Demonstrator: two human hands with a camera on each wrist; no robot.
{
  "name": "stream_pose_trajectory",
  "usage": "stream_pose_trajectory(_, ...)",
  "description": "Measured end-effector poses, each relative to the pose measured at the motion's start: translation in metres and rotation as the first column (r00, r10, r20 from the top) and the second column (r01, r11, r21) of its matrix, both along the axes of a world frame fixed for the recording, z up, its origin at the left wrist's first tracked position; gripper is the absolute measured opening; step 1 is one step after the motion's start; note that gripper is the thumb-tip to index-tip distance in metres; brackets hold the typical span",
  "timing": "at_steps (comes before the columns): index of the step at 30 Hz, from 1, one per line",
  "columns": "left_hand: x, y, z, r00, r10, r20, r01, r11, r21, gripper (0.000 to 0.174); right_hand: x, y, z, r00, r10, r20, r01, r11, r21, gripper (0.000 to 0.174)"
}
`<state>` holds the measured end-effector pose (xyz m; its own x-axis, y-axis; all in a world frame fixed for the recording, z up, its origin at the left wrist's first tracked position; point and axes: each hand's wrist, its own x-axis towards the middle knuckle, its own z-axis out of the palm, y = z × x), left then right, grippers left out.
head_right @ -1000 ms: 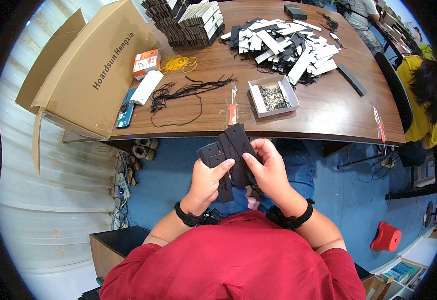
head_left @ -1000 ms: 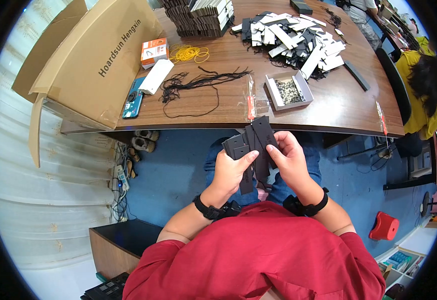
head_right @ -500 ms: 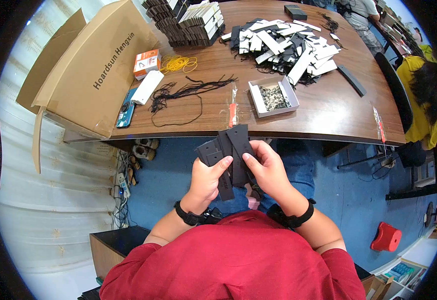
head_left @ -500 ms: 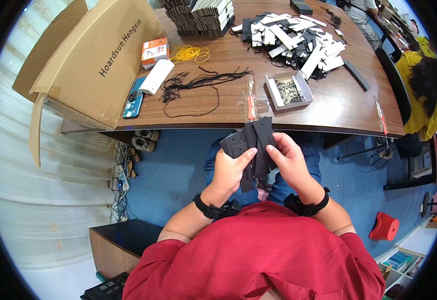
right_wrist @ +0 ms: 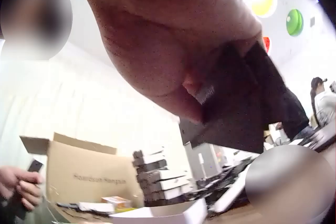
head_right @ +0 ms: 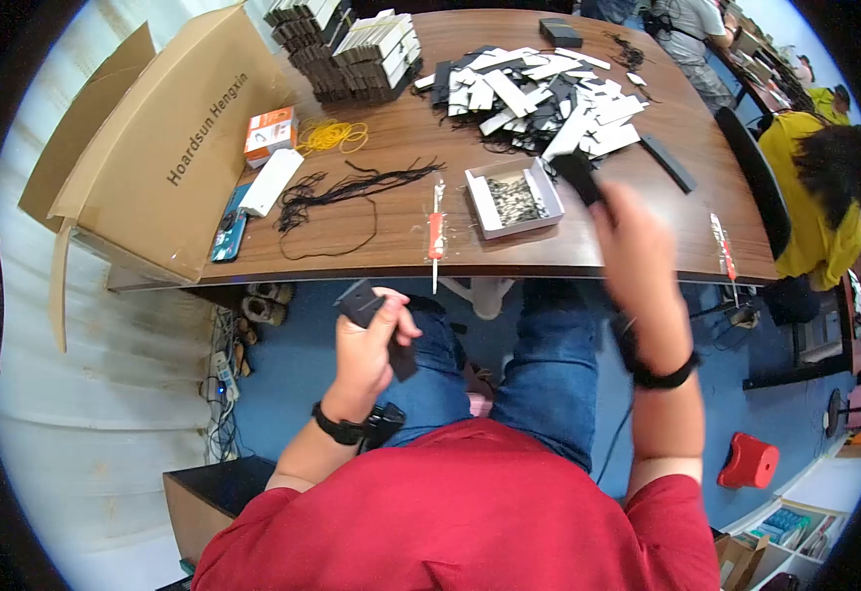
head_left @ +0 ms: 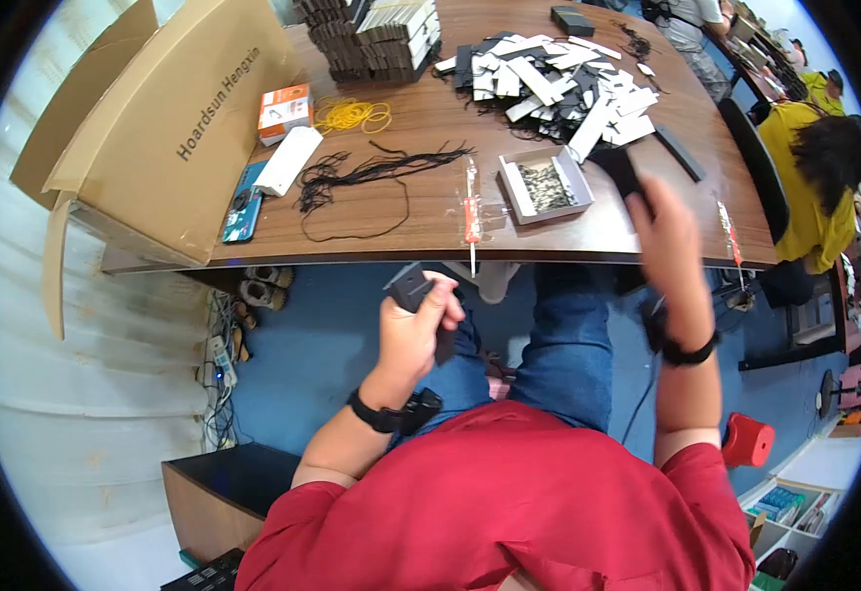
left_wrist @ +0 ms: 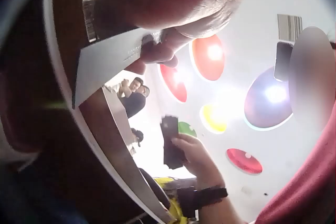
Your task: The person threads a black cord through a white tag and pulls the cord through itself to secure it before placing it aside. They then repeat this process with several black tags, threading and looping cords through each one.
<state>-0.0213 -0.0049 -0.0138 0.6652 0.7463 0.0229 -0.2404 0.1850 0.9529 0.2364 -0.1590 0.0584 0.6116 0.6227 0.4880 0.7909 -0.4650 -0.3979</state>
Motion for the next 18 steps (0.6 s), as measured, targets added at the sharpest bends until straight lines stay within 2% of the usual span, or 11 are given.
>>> stream_pose_trajectory(1,0.000,0.006,0.005,1.000,0.002,-0.015,-0.001,0.998,0.067,0.016,0.028,-0.011,0.005,0.982,-0.026,0.189,0.035,0.998,-0.045,0.021)
stream_pose_trajectory(2,0.000,0.014,0.010,0.999,0.004,-0.047,0.002,0.992,0.126,0.016,0.054,-0.016,0.013,0.975,-0.008,0.223,0.061,0.970,-0.235,0.019)
stream_pose_trajectory(4,0.005,0.033,0.027,0.994,0.109,-0.027,-0.099,0.965,0.244,0.014,0.099,-0.014,0.000,0.994,-0.009,0.107,0.070,0.812,-0.579,0.016)
stream_pose_trajectory(5,0.010,0.047,0.028,0.985,0.157,0.067,-0.168,0.960,0.226,0.014,0.113,-0.013,-0.015,0.999,0.000,0.044,0.030,0.715,-0.698,0.018)
stream_pose_trajectory(7,0.020,0.069,0.043,0.940,0.242,0.239,-0.310,0.898,0.312,0.016,0.116,-0.013,-0.042,0.994,0.018,0.107,0.054,0.775,-0.630,0.022)
stream_pose_trajectory(11,0.047,0.101,0.043,0.876,0.320,0.361,-0.454,0.799,0.394,0.014,0.124,-0.015,-0.063,0.990,0.094,0.106,-0.051,0.936,-0.348,0.024)
stream_pose_trajectory(12,0.054,0.106,0.035,0.873,0.328,0.361,-0.460,0.799,0.388,0.013,0.124,-0.015,-0.061,0.999,0.017,0.040,-0.010,0.986,-0.163,0.021)
stream_pose_trajectory(13,0.057,0.112,0.023,0.884,0.336,0.326,-0.449,0.806,0.386,0.013,0.119,-0.014,-0.053,0.955,0.130,-0.266,-0.064,0.968,0.241,0.017)
stream_pose_trajectory(15,0.061,0.120,-0.002,0.904,0.345,0.252,-0.421,0.822,0.383,0.013,0.116,-0.023,-0.050,0.844,0.366,-0.392,-0.023,0.755,0.655,0.016)
stream_pose_trajectory(16,0.064,0.117,-0.008,0.902,0.355,0.246,-0.424,0.834,0.352,0.013,0.112,-0.025,-0.062,0.784,0.442,-0.437,0.089,0.616,0.782,0.016)
stream_pose_trajectory(18,0.066,0.114,-0.015,0.906,0.374,0.197,-0.421,0.835,0.354,0.013,0.110,-0.025,-0.090,0.791,0.312,-0.526,0.199,0.681,0.704,0.013)
